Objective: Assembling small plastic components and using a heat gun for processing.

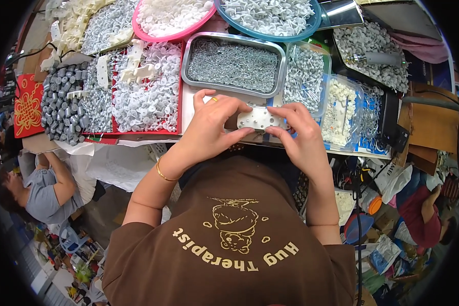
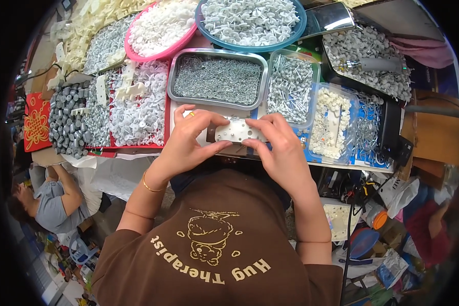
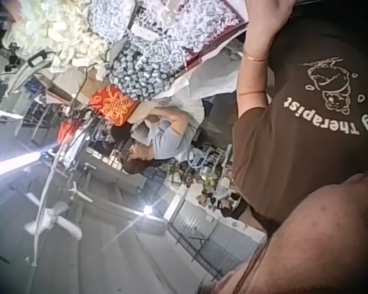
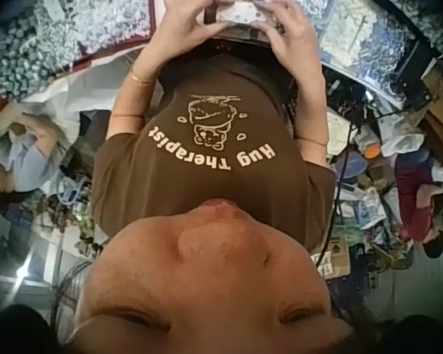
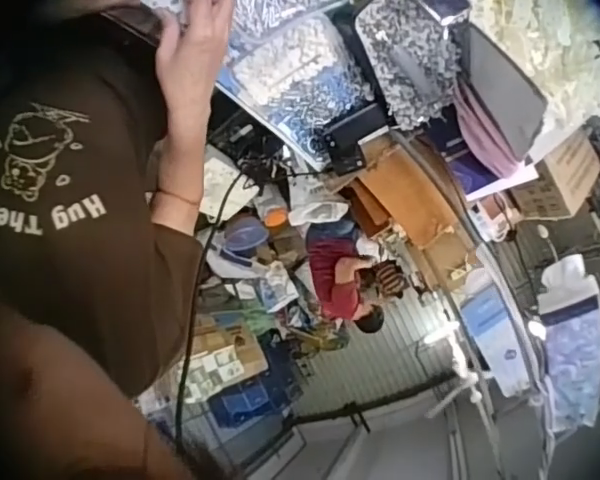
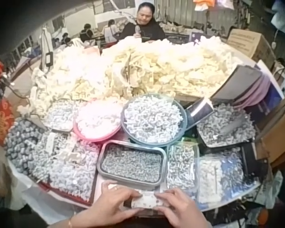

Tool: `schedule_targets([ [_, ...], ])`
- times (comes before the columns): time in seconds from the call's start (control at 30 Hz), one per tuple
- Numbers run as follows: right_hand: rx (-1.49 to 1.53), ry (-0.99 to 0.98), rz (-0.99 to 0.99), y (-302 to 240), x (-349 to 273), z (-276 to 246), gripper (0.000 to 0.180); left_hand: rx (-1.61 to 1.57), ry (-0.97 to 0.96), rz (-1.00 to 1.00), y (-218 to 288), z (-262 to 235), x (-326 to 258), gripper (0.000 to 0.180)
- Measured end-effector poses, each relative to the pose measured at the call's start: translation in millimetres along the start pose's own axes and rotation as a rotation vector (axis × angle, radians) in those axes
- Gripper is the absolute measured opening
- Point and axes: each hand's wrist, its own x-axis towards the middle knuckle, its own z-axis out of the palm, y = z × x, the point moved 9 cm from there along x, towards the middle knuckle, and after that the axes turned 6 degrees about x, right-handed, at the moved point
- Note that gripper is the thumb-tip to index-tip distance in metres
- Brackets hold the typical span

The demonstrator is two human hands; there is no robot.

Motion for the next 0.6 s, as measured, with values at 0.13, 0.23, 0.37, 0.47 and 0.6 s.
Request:
schedule_targets([
  [0.13, -0.030, 0.052, -0.079, -1.1, -11.0, 0.8, 0.037, 0.002, -0.035, -0.013, -0.5, 4.5, -3.2, 0.036],
  [0.23, 0.031, 0.045, -0.019, 3.2, -3.8, -0.8, 0.037, -0.003, -0.012, 0.000, 0.5, 0.4, 2.2, 0.037],
  [0.37, 0.029, -0.006, 0.035, 3.0, 0.1, -1.2, 0.037, -0.007, -0.068, 0.003, -0.3, 1.2, 4.9, 0.038],
  [0.47, 0.008, -0.034, 0.045, 3.5, 0.6, 1.6, 0.037, -0.012, -0.079, 0.019, -0.2, 1.1, 5.3, 0.039],
  [0.6, -0.009, 0.045, -0.003, 1.9, -4.4, -0.1, 0.037, -0.031, -0.085, -0.001, -2.7, 4.2, 3.9, 0.040],
])
